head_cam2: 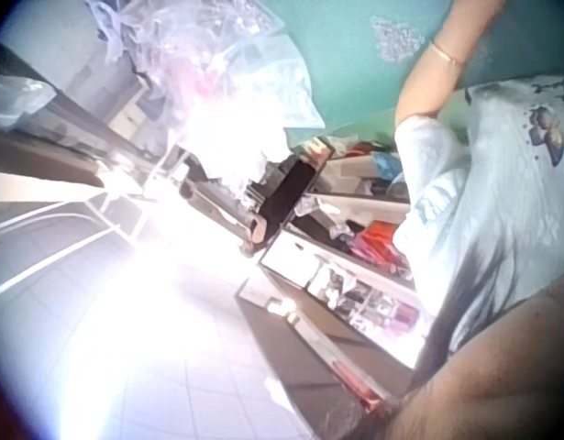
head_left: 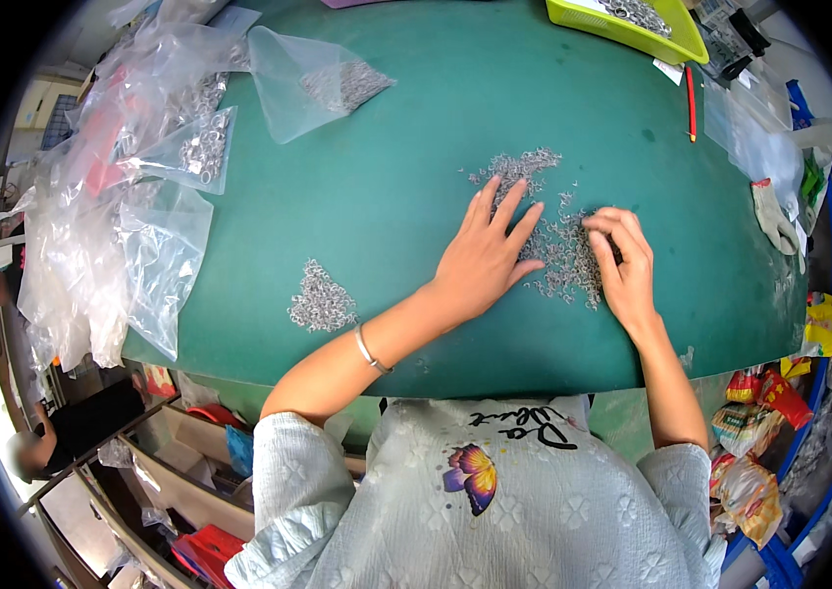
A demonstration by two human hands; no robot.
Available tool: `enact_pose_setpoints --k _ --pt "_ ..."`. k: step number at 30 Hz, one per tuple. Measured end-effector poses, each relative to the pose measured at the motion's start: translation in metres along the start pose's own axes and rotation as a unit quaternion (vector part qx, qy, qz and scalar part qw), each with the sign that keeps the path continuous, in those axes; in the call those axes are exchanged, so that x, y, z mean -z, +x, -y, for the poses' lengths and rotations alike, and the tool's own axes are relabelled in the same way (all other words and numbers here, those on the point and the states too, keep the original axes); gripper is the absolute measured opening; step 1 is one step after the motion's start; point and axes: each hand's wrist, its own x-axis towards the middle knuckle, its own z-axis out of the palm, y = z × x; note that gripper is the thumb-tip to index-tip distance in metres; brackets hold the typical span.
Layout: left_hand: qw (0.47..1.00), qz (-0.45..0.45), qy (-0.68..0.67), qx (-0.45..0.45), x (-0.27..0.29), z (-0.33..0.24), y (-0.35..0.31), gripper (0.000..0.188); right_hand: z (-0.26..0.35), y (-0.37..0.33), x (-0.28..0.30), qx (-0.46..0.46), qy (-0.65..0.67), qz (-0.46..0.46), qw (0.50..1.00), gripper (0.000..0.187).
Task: The person sorts small silver metal rings on a green table, picking them up one by one and placing them into separate piles. The hands repeatedly gather, separate, and reposition the rings across the surface.
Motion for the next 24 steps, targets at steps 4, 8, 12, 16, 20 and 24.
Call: enact_pose_setpoints --k 4,8,12,16,20,24 --pt "0.996 0.016 -0.065 -0.065 -0.007 0.0 0.016 0.059 -0.001 -0.032 -0.01 -0.055 -0.172 -0.03 0.983 0.078" --pt "0.972 0.027 -0.224 -0.064 -0.01 -0.01 0.015 0.057 0.007 -0.042 -0.018 -0.027 -0.225 0.004 0.974 0.096" --pt "0.98 -0.089 -0.177 0.03 0.001 -0.005 0.014 0.054 0.01 -0.03 -0.022 0.0 -0.198 0.014 0.98 0.101" --pt "0.986 -0.116 -0.047 0.112 -0.01 0.021 0.04 0.048 0.009 -0.011 -0.027 0.039 -0.197 0.021 0.979 0.086" --pt "0.993 -0.063 -0.093 0.017 -0.018 0.014 0.051 0.043 0.001 0.008 -0.034 0.071 -0.181 0.013 0.981 0.064" --pt "0.974 -0.066 -0.218 0.014 -0.001 0.013 0.05 0.044 -0.005 0.023 -0.018 0.062 0.02 -0.019 0.998 0.047"
